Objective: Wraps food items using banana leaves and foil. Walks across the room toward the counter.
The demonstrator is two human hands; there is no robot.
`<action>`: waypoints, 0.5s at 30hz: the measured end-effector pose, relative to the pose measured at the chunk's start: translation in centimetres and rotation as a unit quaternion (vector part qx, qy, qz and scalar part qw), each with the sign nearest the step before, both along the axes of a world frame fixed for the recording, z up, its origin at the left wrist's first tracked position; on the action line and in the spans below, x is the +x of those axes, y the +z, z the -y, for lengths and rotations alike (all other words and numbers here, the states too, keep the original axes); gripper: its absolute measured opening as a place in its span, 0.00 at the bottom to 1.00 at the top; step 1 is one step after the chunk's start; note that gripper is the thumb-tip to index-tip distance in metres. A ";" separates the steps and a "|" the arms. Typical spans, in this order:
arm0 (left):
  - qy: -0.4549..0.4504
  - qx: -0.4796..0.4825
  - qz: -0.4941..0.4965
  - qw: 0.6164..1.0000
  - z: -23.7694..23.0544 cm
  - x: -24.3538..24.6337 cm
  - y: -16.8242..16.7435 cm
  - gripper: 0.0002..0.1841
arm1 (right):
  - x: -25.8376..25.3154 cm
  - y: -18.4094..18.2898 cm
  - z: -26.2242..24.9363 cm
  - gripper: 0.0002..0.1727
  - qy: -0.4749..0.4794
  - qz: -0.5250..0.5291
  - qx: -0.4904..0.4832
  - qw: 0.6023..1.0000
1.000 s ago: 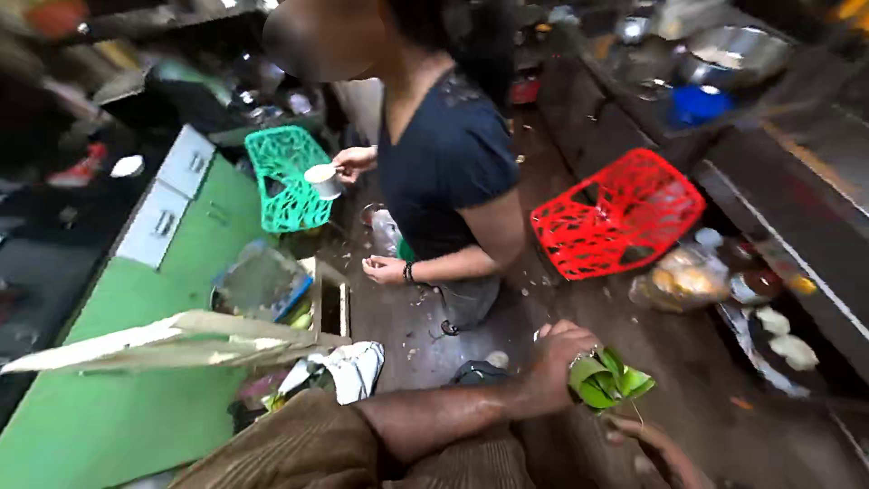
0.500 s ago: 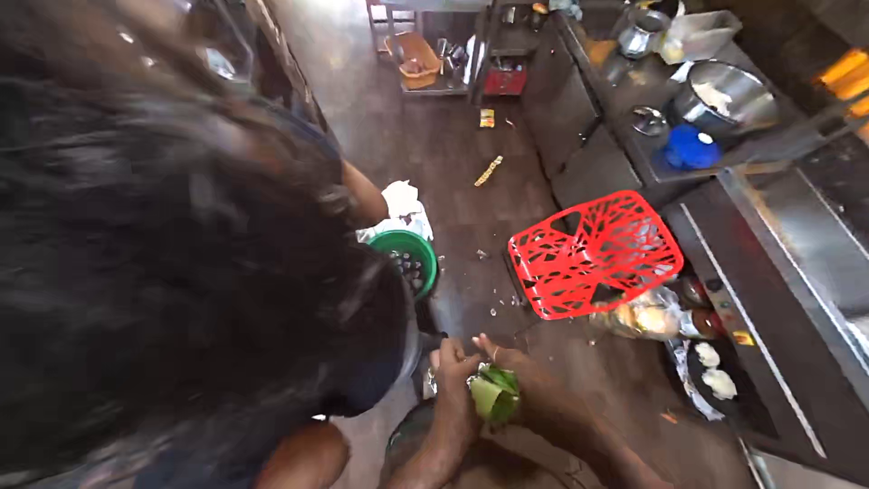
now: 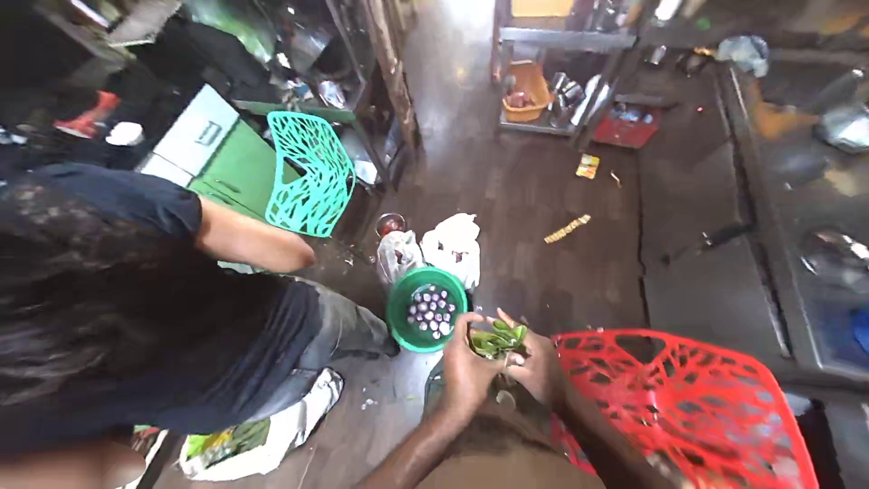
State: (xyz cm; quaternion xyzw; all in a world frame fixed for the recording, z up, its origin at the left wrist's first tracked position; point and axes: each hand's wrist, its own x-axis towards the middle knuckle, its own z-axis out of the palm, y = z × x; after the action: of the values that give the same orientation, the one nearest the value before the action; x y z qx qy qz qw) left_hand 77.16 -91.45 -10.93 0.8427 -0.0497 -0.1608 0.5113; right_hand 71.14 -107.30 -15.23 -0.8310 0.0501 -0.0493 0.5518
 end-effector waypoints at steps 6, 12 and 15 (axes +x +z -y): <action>0.042 -0.029 0.031 0.998 10.2 14.5 -2.1 0.43 | 16.9 -1.6 10.5 0.46 0.042 -0.042 -0.035 0.998; 0.137 -0.124 0.036 0.982 19.0 33.6 -1.7 0.37 | 37.2 1.2 17.9 0.21 0.027 -0.079 -0.108 0.991; 0.222 -0.166 0.089 0.957 21.1 41.6 -0.5 0.23 | 46.8 4.5 20.5 0.11 0.095 -0.084 -0.208 0.970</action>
State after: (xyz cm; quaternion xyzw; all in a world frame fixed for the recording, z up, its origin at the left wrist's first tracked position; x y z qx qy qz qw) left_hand 118.73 -112.56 -11.44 0.7468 0.0672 0.0429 0.6603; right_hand 117.92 -127.83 -10.70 -0.9295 0.0058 0.0642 0.3631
